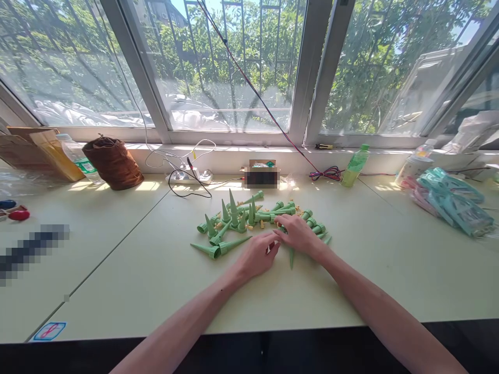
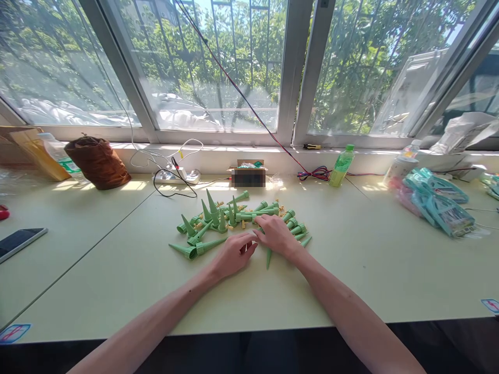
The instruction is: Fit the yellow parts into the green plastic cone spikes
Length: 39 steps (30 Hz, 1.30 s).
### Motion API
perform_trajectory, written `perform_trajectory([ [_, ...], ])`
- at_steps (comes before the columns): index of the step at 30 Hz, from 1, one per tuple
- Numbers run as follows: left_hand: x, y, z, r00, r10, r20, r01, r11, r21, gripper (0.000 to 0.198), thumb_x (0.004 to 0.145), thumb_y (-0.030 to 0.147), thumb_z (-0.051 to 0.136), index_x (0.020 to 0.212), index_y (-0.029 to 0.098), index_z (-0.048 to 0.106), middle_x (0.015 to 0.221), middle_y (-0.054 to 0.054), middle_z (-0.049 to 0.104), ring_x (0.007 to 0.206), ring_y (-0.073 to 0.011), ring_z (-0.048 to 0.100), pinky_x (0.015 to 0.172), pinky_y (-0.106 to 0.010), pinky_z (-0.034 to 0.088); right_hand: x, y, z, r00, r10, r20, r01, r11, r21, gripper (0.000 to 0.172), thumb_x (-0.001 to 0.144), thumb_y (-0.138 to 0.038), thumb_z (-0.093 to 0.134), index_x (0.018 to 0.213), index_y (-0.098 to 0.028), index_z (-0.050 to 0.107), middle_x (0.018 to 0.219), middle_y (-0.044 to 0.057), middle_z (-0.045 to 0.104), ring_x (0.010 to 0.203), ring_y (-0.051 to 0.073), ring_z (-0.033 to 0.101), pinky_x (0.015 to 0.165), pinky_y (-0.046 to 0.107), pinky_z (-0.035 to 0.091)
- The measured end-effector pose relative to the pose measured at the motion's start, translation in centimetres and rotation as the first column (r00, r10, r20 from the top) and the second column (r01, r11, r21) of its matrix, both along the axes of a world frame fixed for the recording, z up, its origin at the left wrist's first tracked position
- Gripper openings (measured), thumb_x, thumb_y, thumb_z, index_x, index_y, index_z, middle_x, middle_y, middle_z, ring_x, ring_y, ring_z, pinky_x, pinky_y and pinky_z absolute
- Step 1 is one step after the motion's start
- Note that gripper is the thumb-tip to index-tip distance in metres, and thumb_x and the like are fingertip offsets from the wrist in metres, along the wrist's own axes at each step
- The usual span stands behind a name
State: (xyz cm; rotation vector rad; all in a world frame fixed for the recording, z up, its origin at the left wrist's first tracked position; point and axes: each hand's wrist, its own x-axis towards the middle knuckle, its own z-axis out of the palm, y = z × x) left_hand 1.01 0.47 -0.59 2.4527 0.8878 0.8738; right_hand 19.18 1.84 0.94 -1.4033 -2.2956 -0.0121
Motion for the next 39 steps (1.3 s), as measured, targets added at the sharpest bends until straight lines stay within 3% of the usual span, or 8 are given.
perform_trajectory([
  [8,0.1,0.2,0.1,0.977,0.184,0.112,-0.175,0.981,-0.086,0.016,0.092,0.021,0.046,0.099,0.019,0.061,0.062,0.004,0.054,0.052,-0.0105,0.044,0.059,-0.022,0.035,-0.4,-0.1,0.2,0.999,0.020,-0.032,-0.017,0.996,0.083,0.005,0.093,-0.021,0.061,0.095,-0.019,0.064,0.089,0.005,0.068,0.075,0.019,0.061,0.071,0.030,0.043],
  [12,0.1,0.3,0.2,0.962,0.212,0.172,-0.190,0.972,-0.138,0.011,0.091,0.025,0.048,0.097,0.019,0.056,0.062,0.005,0.051,0.051,-0.0097,0.043,0.056,-0.022,0.033,-0.5,-0.2,0.2,0.995,0.034,-0.093,-0.021,0.989,0.144,0.005,0.093,-0.019,0.059,0.095,-0.019,0.063,0.087,0.005,0.068,0.075,0.019,0.061,0.070,0.030,0.044],
  [16,0.2,0.3,0.4,0.935,0.223,0.276,-0.150,0.954,-0.261,0.019,0.094,0.037,0.048,0.094,0.019,0.054,0.059,0.005,0.049,0.048,-0.0089,0.042,0.050,-0.021,0.031,-0.7,-0.3,0.1,0.981,0.100,-0.169,-0.063,0.975,0.214,0.008,0.094,-0.019,0.055,0.096,-0.018,0.062,0.085,0.005,0.067,0.073,0.019,0.060,0.070,0.030,0.046],
  [21,0.5,0.5,0.8,0.852,0.279,0.443,0.026,0.822,-0.568,0.035,0.093,0.054,0.046,0.090,0.020,0.049,0.066,0.003,0.058,0.035,-0.0065,0.042,0.036,-0.020,0.031,-1.1,-0.6,0.2,0.960,0.176,-0.218,-0.104,0.946,0.306,0.009,0.095,-0.021,0.051,0.093,-0.019,0.060,0.079,0.004,0.064,0.067,0.016,0.057,0.066,0.028,0.044],
  [24,0.5,0.5,1.0,0.806,0.299,0.511,0.145,0.737,-0.660,0.039,0.089,0.059,0.049,0.088,0.020,0.046,0.062,0.004,0.058,0.031,-0.0073,0.044,0.032,-0.020,0.032,-1.5,-1.0,0.3,0.952,0.212,-0.220,-0.124,0.927,0.354,0.011,0.096,-0.020,0.050,0.089,-0.020,0.059,0.076,0.003,0.062,0.067,0.016,0.056,0.066,0.028,0.044],
  [28,0.4,0.5,1.1,0.769,0.341,0.540,0.231,0.640,-0.733,0.041,0.086,0.060,0.055,0.085,0.020,0.046,0.052,0.008,0.046,0.035,-0.0087,0.048,0.034,-0.018,0.037,-2.1,-1.5,0.4,0.944,0.250,-0.215,-0.154,0.912,0.381,0.011,0.095,-0.018,0.049,0.090,-0.021,0.058,0.078,0.003,0.063,0.071,0.016,0.057,0.071,0.029,0.045],
  [33,0.4,0.6,1.2,0.723,0.386,0.574,0.340,0.524,-0.781,0.039,0.083,0.056,0.062,0.086,0.020,0.048,0.061,0.007,0.051,0.039,-0.0078,0.050,0.034,-0.018,0.040,-2.3,-1.8,0.4,0.941,0.279,-0.190,-0.203,0.918,0.341,0.009,0.095,-0.020,0.050,0.097,-0.022,0.058,0.083,0.004,0.065,0.076,0.017,0.059,0.075,0.031,0.047],
  [39,0.4,0.5,1.6,0.708,0.406,0.578,0.378,0.472,-0.796,0.037,0.078,0.050,0.069,0.084,0.019,0.050,0.055,0.008,0.046,0.039,-0.0075,0.048,0.036,-0.018,0.040,-2.3,-2.0,0.4,0.927,0.314,-0.205,-0.230,0.909,0.348,0.010,0.093,-0.020,0.052,0.102,-0.022,0.057,0.087,0.005,0.065,0.077,0.017,0.058,0.075,0.032,0.048],
])
